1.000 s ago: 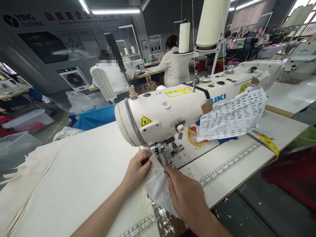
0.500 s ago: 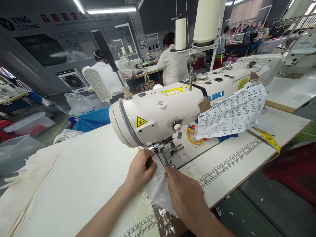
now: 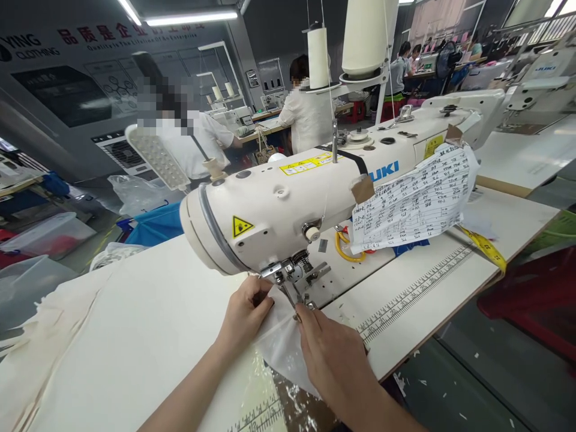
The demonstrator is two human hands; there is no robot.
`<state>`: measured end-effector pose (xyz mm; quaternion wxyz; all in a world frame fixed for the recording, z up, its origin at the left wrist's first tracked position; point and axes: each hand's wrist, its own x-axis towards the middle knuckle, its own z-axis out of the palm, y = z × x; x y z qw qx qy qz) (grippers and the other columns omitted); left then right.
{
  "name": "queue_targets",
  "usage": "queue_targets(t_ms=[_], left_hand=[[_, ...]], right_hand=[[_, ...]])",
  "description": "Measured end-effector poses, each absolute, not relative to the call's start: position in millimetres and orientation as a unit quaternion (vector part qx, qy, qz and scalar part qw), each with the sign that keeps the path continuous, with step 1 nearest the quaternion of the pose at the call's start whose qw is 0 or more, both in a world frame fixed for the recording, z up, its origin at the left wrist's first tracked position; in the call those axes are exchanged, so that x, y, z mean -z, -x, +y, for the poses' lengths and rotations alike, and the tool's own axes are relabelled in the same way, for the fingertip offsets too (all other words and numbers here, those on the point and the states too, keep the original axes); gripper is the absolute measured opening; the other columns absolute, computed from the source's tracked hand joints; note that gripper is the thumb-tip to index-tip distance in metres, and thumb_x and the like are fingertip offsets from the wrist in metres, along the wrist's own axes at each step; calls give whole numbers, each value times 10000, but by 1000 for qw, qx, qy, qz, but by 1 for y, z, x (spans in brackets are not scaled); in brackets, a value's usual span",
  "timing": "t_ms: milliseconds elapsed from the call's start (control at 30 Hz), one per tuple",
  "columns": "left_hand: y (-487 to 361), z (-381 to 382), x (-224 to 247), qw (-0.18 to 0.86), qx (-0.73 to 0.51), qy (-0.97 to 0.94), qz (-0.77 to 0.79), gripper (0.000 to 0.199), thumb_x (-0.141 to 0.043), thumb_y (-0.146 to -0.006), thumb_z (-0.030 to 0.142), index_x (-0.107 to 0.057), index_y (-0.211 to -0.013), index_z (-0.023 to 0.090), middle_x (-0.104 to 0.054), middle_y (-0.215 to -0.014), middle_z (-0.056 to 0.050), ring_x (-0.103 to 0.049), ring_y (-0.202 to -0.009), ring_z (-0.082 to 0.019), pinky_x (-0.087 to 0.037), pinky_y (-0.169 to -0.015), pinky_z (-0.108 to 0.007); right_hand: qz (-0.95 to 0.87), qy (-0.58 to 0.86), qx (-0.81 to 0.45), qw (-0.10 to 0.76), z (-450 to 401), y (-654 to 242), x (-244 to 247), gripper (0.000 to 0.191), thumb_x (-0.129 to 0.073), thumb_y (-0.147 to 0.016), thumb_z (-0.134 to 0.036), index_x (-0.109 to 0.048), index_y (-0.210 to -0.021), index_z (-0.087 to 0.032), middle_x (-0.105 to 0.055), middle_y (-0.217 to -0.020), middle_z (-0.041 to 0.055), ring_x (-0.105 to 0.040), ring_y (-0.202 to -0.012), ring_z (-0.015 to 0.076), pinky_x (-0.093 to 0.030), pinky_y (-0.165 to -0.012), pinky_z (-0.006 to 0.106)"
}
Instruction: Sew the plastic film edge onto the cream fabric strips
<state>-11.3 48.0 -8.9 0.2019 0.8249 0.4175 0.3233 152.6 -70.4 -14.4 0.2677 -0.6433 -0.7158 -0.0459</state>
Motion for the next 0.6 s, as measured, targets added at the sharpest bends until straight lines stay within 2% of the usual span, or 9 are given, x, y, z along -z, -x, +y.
queue_targets(t_ms=[333,467,600], left_hand=[[9,47,3,72,-332,-906,253,149,-489,-873,75,-584,-877,189,-658,-904,-40,-597,-847,-165,-503,-738,-289],[12,43,-6,62,-270,-932,233,217,-442,-885,48,-625,-911,162,-643,-989,-84,-586,-892,-182,-528,-749,-304],[14,30,-15,30,-196,-951,235,328,-384,-885,26,-649,-1057,116,-618,-1068,-132,-558,-967,-231,-553,-792,-365]], right_hand=[[-710,640,83,281,-68,-149,18,350,-558,-829,-55,-603,-1171,-115,-724,-814,50,-695,-588,205,-478,-452,311],[-706,639,98,290,-78,-153,19,312,-483,-890,-84,-592,-1181,-71,-742,-822,77,-704,-586,208,-502,-465,306],[-726,607,31,320,-113,-164,21,270,-393,-949,-145,-558,-1162,-134,-742,-832,65,-721,-624,181,-518,-476,245]])
